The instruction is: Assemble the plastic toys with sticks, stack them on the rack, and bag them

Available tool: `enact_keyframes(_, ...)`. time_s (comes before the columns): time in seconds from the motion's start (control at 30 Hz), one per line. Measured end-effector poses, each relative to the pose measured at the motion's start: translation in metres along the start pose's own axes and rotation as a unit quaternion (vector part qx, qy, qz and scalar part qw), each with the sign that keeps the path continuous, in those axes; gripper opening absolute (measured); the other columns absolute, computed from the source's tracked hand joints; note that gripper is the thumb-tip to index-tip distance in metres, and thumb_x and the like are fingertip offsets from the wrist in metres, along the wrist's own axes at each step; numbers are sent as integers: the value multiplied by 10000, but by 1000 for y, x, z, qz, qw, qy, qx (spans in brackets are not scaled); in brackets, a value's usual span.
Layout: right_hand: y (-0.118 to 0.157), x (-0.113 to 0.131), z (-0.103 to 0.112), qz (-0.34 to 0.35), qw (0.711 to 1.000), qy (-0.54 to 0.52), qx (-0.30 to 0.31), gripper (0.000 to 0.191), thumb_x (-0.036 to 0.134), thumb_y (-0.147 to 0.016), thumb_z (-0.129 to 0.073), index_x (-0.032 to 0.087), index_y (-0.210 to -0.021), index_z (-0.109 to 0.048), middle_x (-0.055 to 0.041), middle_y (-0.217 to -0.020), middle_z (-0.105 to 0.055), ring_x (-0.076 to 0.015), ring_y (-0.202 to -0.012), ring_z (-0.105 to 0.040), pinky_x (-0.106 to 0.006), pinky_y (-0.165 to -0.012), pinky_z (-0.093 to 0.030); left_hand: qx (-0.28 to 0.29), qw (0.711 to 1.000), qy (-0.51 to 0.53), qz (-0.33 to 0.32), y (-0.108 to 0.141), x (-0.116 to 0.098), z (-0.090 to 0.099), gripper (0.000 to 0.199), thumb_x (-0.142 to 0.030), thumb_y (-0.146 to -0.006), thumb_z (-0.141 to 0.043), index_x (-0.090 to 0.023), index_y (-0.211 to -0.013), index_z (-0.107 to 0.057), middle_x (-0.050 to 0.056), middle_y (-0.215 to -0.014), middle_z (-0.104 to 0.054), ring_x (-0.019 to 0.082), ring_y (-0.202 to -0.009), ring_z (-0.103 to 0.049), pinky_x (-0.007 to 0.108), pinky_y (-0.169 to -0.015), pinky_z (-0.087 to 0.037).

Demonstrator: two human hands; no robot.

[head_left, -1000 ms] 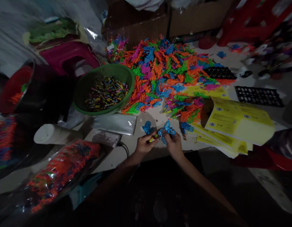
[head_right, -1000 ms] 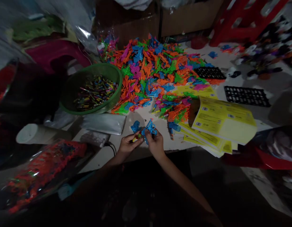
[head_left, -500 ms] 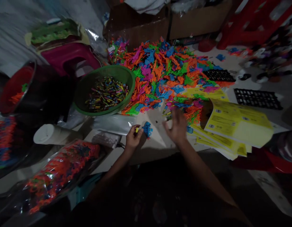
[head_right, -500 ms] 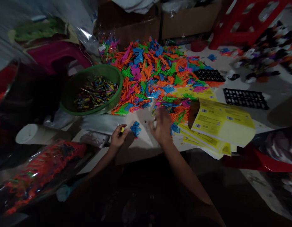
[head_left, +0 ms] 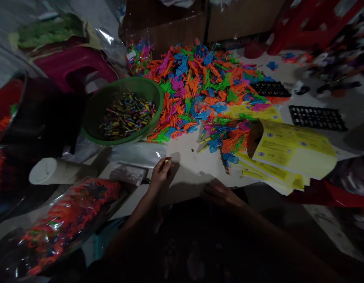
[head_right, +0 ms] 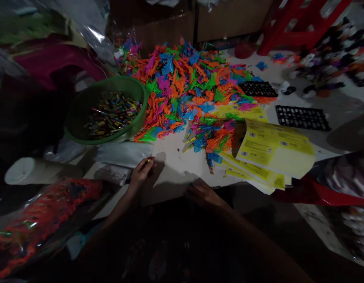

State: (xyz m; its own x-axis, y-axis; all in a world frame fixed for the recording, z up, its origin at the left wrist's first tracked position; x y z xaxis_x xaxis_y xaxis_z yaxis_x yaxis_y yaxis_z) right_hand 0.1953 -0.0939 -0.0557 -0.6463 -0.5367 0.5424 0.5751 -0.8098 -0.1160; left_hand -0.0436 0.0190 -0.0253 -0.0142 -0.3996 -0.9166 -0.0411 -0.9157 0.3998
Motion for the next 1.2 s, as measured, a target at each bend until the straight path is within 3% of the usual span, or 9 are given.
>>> enact_keyframes(0.07,4,1,15,-112,982,-88,-122,254,272,-847,-449,225,-997,-649,-68,-957,-678,-187,-879,-610,-344,-792,-471,47,999,4,-1,4,-2,-16,547,-515,-634,-641,-134,-1018,-561,16,-728,-587,50,-487,-485,155,-409,-346)
enact_keyframes(0.1,1,3,22,-186,952,-141,-198,242,331,-828,-486,211,-945,-661,-67,-894,-688,-189,-821,-620,-342,-758,-482,83,997,4,-4,7,-4,-26,548,-506,-636,-644,-133,-1029,-560,20,-736,-589,55,-497,-496,157,-408,-351)
enact_keyframes(0.17,-15,9,35,-309,857,-262,-320,267,415,-784,-539,189,-847,-667,-53,-793,-690,-185,-731,-623,-333,-704,-490,158,987,2,-21,17,-11,-45,543,-481,-656,-639,-137,-1066,-548,30,-773,-596,63,-511,-515,160,-402,-357)
enact_keyframes(0.23,-37,16,44,-348,781,-372,-362,277,443,-745,-581,180,-781,-659,-32,-746,-683,-170,-697,-616,-312,-693,-482,210,977,-3,-44,27,-19,-59,517,-456,-683,-626,-145,-1087,-535,38,-807,-599,64,-510,-523,160,-390,-357)
enact_keyframes(0.3,-56,22,48,-332,757,-440,-352,268,439,-709,-622,178,-760,-654,-19,-757,-679,-157,-712,-606,-295,-715,-468,230,971,-9,-60,35,-26,-65,475,-437,-697,-620,-145,-1063,-540,33,-786,-594,61,-496,-520,154,-380,-352)
enact_keyframes(0.47,-76,26,42,-289,741,-500,-343,254,440,-711,-612,189,-724,-642,4,-703,-646,-131,-659,-569,-258,-655,-455,215,974,-5,-64,41,-32,-59,444,-437,-686,-631,-127,-995,-557,3,-670,-568,57,-475,-507,141,-368,-342)
enact_keyframes(0.6,-74,27,42,-297,763,-464,-339,227,413,-694,-629,187,-688,-632,11,-650,-621,-130,-638,-552,-248,-619,-444,208,977,-10,-48,41,-29,-56,453,-459,-703,-603,-129,-1012,-568,-7,-625,-570,53,-454,-496,135,-357,-326)
enact_keyframes(0.87,-70,36,62,-345,755,-455,-322,276,431,-594,-671,163,-635,-621,6,-561,-601,-116,-501,-507,-247,-502,-436,163,971,-96,-149,42,-21,-63,377,-386,-721,-604,-131,-999,-620,38,-745,-654,69,-486,-526,185,-490,-449)
enact_keyframes(1.2,-74,33,51,-344,755,-456,-322,284,441,-620,-644,157,-617,-621,-7,-550,-601,-134,-528,-531,-249,-506,-441,144,974,-90,-151,39,-19,-60,351,-386,-726,-592,-131,-965,-627,44,-739,-662,70,-446,-515,183,-446,-434)
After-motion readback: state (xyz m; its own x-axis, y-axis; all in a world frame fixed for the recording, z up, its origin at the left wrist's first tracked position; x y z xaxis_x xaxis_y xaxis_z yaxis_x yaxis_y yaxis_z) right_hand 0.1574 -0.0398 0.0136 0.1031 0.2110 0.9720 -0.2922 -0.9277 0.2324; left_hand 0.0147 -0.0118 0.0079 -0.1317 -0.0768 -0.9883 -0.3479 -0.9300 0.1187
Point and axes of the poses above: each hand's wrist, its own y-axis away from the middle knuckle, its own z-axis out of the back of the hand, x = y × z, the point moved 1 cm from there along -y, towards the middle knuckle
